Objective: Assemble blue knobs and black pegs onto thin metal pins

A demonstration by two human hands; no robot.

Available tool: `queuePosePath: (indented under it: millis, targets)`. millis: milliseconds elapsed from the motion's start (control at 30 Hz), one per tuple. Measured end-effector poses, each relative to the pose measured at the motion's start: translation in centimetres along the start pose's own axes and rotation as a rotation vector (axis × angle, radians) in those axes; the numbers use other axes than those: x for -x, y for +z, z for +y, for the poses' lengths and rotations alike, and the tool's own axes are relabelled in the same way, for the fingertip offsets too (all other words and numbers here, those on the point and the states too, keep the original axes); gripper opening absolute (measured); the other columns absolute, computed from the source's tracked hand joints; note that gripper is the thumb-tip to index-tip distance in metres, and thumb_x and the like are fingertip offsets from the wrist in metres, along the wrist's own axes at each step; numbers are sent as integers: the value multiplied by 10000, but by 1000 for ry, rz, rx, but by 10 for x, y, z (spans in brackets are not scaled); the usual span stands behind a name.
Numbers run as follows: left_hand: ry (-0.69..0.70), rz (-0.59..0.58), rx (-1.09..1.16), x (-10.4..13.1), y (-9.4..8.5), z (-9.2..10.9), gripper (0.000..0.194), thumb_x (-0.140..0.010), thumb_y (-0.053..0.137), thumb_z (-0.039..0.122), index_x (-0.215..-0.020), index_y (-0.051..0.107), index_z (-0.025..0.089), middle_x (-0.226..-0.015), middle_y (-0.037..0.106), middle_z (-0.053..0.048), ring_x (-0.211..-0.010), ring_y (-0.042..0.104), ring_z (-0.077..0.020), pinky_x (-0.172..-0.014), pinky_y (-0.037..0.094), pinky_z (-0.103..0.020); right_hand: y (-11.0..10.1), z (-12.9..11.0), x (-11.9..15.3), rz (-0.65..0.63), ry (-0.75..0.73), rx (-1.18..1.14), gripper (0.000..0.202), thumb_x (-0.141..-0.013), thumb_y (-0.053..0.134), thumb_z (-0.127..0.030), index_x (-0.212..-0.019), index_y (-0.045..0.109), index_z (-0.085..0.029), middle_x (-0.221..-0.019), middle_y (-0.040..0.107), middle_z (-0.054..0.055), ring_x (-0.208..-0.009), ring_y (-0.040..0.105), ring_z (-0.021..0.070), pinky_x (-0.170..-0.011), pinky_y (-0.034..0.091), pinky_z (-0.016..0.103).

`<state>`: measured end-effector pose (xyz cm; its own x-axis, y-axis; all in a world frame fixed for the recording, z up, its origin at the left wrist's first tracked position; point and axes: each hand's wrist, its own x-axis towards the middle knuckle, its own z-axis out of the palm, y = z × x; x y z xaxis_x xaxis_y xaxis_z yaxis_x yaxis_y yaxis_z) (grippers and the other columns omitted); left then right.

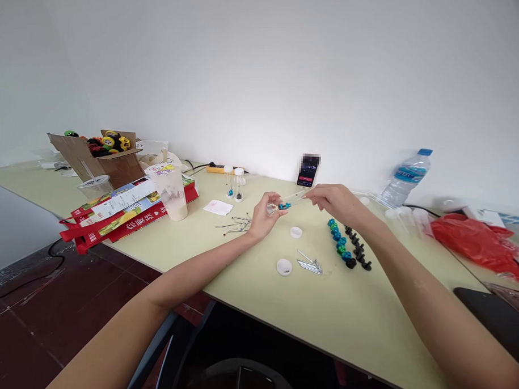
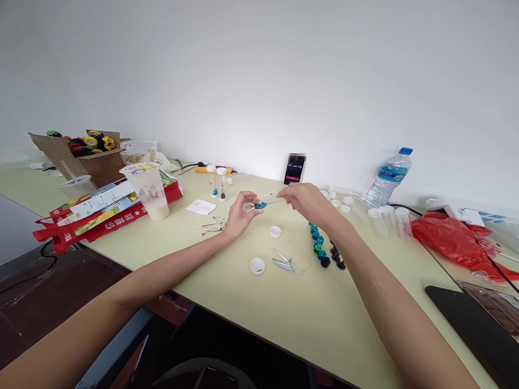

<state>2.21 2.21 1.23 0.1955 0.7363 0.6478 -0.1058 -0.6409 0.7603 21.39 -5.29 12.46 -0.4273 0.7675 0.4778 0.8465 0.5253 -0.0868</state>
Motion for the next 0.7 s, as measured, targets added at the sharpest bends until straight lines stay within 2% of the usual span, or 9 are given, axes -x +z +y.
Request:
queuePosePath:
  millis: [100,300,467,700]
  targets:
    - [19,-22,27,-2,-1,-3,407,-714,709,208,-1052,483,220,-988,602,-37,-928,598,-149,-888,453,-317,2,2,1,-62,-27,2,387,-881,376,-173,-1052,717,-238,-846,611,65,-645,548,167,-603,418,302]
    - [38,-55,69,-3,-3,-10,451,-699,708,157,-1072,463,219,-1020,602,-40,-955,601,-150,-919,448,-328,3,21,6,-193,27,-70,404,-864,440,-220,-1184,661,-331,-895,512,59,-698,528,176,-631,453,321]
    - [37,-66,58,-1,-5,-15,489,-681,724,149,-1085,459,226,-1008,605,-30,-923,606,-142,-896,457,-323,6,27,7,-311,42,-98,427,-863,453,-243,-1231,616,-387,-942,448,59,-822,526,206,-762,459,374]
    - [26,-89,73,1,-5,-18,475,-686,737,187,-1072,463,223,-997,605,-30,-931,613,-147,-911,448,-340,5,24,7,-410,86,-132,446,-896,414,-322,-1322,536,-375,-984,411,65,-875,506,217,-827,444,402]
